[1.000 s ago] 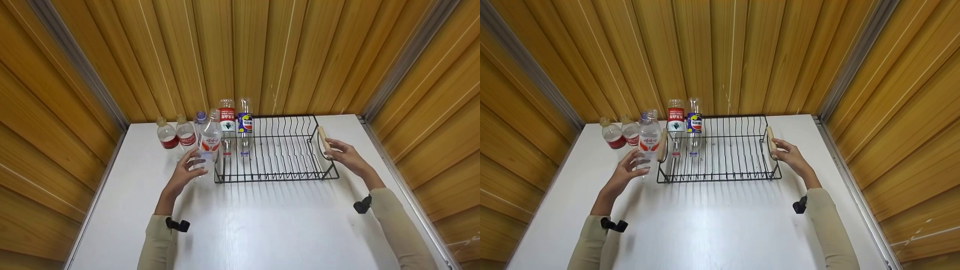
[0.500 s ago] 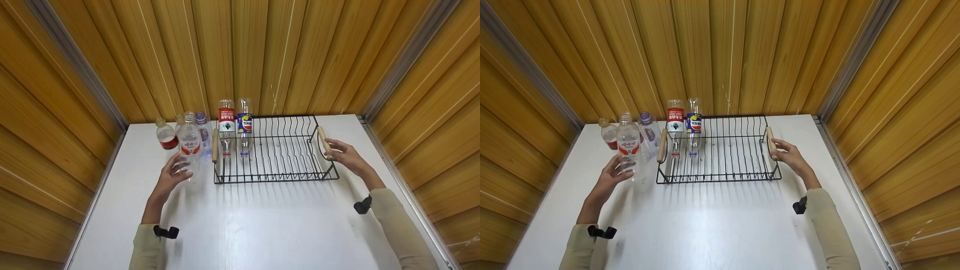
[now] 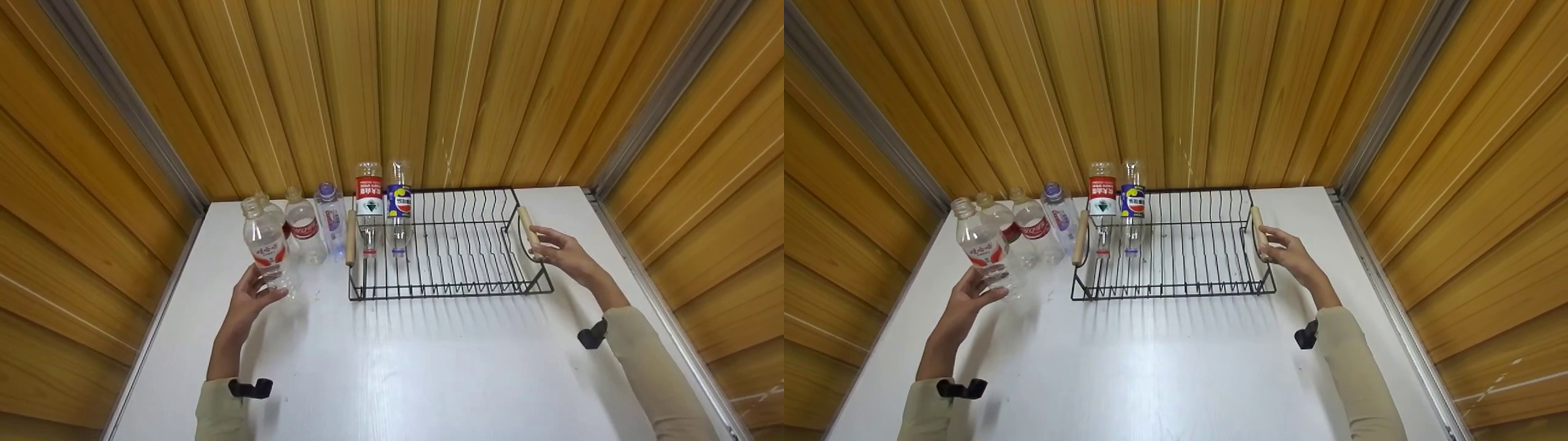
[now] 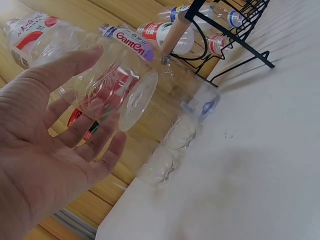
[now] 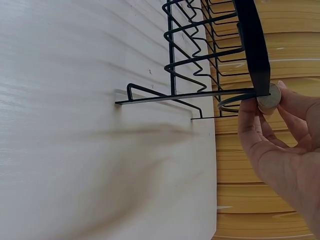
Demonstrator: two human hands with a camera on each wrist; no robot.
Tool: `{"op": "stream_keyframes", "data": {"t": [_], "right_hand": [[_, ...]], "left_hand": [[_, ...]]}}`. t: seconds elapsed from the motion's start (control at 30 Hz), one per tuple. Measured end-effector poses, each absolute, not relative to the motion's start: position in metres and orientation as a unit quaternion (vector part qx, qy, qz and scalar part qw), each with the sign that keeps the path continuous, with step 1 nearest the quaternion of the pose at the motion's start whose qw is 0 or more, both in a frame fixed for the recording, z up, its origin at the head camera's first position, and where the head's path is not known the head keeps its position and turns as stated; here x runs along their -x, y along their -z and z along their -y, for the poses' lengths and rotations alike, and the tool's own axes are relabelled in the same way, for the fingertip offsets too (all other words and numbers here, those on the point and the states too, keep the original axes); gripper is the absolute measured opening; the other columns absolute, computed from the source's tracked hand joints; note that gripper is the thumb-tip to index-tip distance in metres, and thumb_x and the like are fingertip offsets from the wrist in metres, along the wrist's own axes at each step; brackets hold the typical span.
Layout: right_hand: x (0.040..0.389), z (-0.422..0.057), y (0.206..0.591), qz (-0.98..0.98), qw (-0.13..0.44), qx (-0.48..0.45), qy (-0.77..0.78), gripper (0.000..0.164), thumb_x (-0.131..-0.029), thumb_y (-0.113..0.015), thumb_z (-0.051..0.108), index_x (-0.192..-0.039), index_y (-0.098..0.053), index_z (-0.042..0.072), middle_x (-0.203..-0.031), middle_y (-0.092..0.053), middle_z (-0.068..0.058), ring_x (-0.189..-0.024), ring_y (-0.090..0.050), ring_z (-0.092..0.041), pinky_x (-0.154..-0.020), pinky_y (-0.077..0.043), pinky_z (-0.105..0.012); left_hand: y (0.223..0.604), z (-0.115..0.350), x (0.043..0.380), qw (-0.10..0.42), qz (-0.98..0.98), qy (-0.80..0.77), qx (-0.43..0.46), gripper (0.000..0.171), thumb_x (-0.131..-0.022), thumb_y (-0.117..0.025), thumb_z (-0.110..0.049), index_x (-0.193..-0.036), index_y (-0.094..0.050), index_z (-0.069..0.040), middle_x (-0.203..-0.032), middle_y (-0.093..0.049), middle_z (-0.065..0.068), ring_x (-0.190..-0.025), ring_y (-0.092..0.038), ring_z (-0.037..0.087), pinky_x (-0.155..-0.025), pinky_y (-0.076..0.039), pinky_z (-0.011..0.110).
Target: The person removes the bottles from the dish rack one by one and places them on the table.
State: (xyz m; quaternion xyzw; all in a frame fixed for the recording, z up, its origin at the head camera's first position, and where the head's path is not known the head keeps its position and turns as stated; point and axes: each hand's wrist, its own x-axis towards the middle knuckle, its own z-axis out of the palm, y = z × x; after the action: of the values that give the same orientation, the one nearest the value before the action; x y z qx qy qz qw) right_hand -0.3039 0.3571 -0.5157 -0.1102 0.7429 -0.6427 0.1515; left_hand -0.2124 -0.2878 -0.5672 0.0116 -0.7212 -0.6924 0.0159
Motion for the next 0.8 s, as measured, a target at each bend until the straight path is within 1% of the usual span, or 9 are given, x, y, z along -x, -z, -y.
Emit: {"op": "stream_keyframes", "data": {"t": [0.03, 0.13, 0.27, 0.33, 0.43, 0.6, 0.77, 0.8], "right_hand": [[0.304, -0.357, 0.516, -0.744, 0.151, 0.112, 0.641, 0.058, -0.095, -0.049, -0.003, -0.146, -0.020, -0.010, -0.139, -0.023, -0.040, -0.096, -0.063, -0.014, -0.084, -0.054, -0.025], [0.304, -0.358, 0.517, -0.750, 0.150, 0.119, 0.634, 0.058, -0.096, -0.049, -0.002, -0.145, -0.020, -0.011, -0.138, -0.023, -0.042, -0.102, -0.063, -0.026, -0.084, -0.054, -0.026], [0.304, -0.357, 0.516, -0.753, 0.151, 0.116, 0.630, 0.057, -0.096, -0.049, -0.002, -0.145, -0.020, -0.010, -0.138, -0.023, -0.041, -0.112, -0.053, -0.043, -0.085, -0.053, -0.026], [0.304, -0.357, 0.515, -0.751, 0.153, 0.114, 0.632, 0.058, -0.096, -0.049, -0.001, -0.146, -0.020, -0.010, -0.139, -0.023, -0.041, -0.114, -0.050, -0.047, -0.085, -0.053, -0.026], [0.304, -0.357, 0.514, -0.748, 0.156, 0.110, 0.636, 0.058, -0.096, -0.049, -0.001, -0.146, -0.021, -0.008, -0.140, -0.024, -0.039, -0.114, -0.049, -0.047, -0.086, -0.052, -0.026], [0.302, -0.356, 0.513, -0.747, 0.158, 0.107, 0.637, 0.058, -0.096, -0.049, -0.001, -0.146, -0.021, -0.008, -0.141, -0.024, -0.039, -0.110, -0.054, -0.035, -0.086, -0.052, -0.025], [0.301, -0.356, 0.512, -0.746, 0.156, 0.103, 0.639, 0.058, -0.096, -0.049, -0.001, -0.146, -0.021, -0.009, -0.141, -0.024, -0.039, -0.110, -0.055, -0.035, -0.088, -0.052, -0.027], [0.301, -0.356, 0.513, -0.746, 0.157, 0.102, 0.639, 0.058, -0.096, -0.049, -0.001, -0.146, -0.020, -0.009, -0.142, -0.023, -0.039, -0.111, -0.055, -0.036, -0.089, -0.051, -0.028]], "left_hand": [[0.567, 0.291, 0.211, 0.018, 0.724, 0.689, -0.018, 0.089, -0.075, -0.080, -0.014, -0.148, -0.030, -0.024, -0.148, -0.038, 0.009, -0.131, -0.039, 0.030, -0.096, -0.046, 0.025], [0.568, 0.299, 0.208, 0.028, 0.722, 0.691, -0.040, 0.090, -0.075, -0.081, -0.013, -0.148, -0.030, -0.023, -0.148, -0.038, 0.010, -0.133, -0.038, 0.031, -0.099, -0.045, 0.029], [0.576, 0.305, 0.206, 0.039, 0.721, 0.687, -0.077, 0.091, -0.074, -0.081, -0.011, -0.148, -0.028, -0.020, -0.147, -0.038, 0.012, -0.134, -0.037, 0.031, -0.104, -0.042, 0.037], [0.583, 0.307, 0.207, 0.044, 0.725, 0.680, -0.098, 0.093, -0.073, -0.081, -0.011, -0.148, -0.027, -0.018, -0.147, -0.038, 0.013, -0.134, -0.037, 0.031, -0.106, -0.039, 0.041], [0.594, 0.310, 0.210, 0.051, 0.732, 0.669, -0.124, 0.096, -0.072, -0.082, -0.010, -0.148, -0.025, -0.015, -0.148, -0.036, 0.015, -0.135, -0.036, 0.032, -0.109, -0.035, 0.046], [0.608, 0.313, 0.212, 0.068, 0.747, 0.647, -0.141, 0.096, -0.071, -0.082, -0.003, -0.147, -0.023, -0.009, -0.148, -0.033, 0.020, -0.135, -0.034, 0.037, -0.109, -0.034, 0.049], [0.615, 0.314, 0.213, 0.086, 0.763, 0.626, -0.137, 0.091, -0.069, -0.079, 0.005, -0.143, -0.027, -0.007, -0.145, -0.035, 0.024, -0.134, -0.034, 0.043, -0.109, -0.033, 0.053], [0.616, 0.315, 0.213, 0.084, 0.768, 0.620, -0.139, 0.090, -0.069, -0.079, 0.005, -0.142, -0.028, -0.008, -0.145, -0.035, 0.023, -0.134, -0.034, 0.043, -0.109, -0.033, 0.053]]}}
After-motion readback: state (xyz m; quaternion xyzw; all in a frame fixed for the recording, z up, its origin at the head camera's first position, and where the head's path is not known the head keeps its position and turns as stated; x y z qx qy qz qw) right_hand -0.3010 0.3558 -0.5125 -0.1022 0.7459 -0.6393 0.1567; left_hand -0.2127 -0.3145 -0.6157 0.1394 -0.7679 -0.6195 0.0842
